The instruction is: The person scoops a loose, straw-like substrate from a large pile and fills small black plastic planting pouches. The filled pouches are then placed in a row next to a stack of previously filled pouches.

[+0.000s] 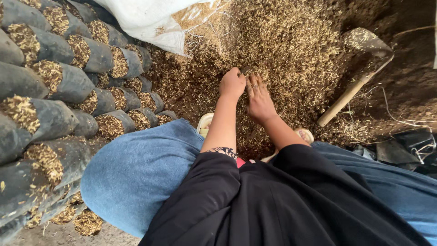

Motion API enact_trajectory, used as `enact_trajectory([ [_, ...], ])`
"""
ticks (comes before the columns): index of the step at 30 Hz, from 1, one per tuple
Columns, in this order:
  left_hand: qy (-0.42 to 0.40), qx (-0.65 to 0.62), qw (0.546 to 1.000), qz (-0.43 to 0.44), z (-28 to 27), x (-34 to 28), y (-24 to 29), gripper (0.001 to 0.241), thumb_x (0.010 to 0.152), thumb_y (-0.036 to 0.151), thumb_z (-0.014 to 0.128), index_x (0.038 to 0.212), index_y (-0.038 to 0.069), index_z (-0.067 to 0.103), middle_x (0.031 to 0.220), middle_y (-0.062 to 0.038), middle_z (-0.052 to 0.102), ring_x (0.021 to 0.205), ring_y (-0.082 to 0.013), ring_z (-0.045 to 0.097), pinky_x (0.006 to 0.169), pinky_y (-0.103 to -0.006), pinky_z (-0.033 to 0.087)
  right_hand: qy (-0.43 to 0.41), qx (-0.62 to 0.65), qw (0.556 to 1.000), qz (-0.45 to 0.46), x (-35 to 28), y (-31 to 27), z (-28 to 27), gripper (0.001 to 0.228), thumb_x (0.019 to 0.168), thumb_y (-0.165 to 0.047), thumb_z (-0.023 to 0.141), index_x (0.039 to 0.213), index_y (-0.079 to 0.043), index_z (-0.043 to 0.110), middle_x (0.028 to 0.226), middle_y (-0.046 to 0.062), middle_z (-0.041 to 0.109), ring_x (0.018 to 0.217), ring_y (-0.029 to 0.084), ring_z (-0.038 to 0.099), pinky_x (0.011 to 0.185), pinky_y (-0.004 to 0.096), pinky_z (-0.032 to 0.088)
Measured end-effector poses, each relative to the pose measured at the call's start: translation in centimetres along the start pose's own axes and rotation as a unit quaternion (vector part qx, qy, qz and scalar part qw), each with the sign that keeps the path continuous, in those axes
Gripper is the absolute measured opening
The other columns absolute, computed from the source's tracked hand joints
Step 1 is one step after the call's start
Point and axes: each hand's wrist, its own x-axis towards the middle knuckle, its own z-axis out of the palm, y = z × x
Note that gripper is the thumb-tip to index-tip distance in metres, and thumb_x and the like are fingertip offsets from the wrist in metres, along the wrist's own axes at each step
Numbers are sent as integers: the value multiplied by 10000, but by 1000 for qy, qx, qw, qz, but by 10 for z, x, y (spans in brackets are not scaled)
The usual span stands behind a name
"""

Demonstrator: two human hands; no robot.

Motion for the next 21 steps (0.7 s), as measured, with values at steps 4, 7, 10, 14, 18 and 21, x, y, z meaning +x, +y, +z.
enact_trajectory([
  [4,14,17,999,30,5,7,-1,252,917,265,584,1074,108,704,1113,-170,735,1035,-403,682,887,-503,537,-55,-33,998,4,12,0,-11,813,841,-104,476,1589,63,203,1671,273,143,1548,420,108,1264,452,105],
  [7,54,9,994,91,2,6,0,318,889,245,575,1153,94,669,1120,-189,710,1012,-419,666,851,-511,529,-104,-12,994,22,19,-3,-21,831,830,-112,512,1585,41,200,1656,252,162,1546,393,116,1266,434,105],
  [10,4,6,999,33,-3,2,6,317,960,303,553,1106,55,686,1131,-192,728,1052,-408,681,902,-499,537,-111,25,993,22,27,2,-36,817,806,-59,549,1571,-19,265,1657,197,207,1545,351,156,1263,421,132],
  [14,-22,-30,998,-56,-5,-3,3,444,944,411,598,1171,33,651,1155,-198,691,1078,-393,669,919,-488,530,-53,169,980,92,22,27,-54,667,823,66,462,1441,-164,566,1602,60,468,1504,243,392,1276,352,307],
  [18,-76,48,995,-53,5,-10,-6,557,972,518,618,1174,0,649,1182,-228,656,1114,-406,642,940,-492,516,38,103,991,74,-2,39,-53,416,931,-58,584,1321,-155,688,1435,78,617,1358,257,523,1242,378,346],
  [21,-56,103,993,4,7,-9,4,471,937,441,607,1102,10,702,1148,-220,698,1079,-400,674,918,-498,538,61,-37,997,28,-2,35,-44,354,859,-220,710,1185,-82,718,1318,176,618,1234,331,526,1075,459,355],
])
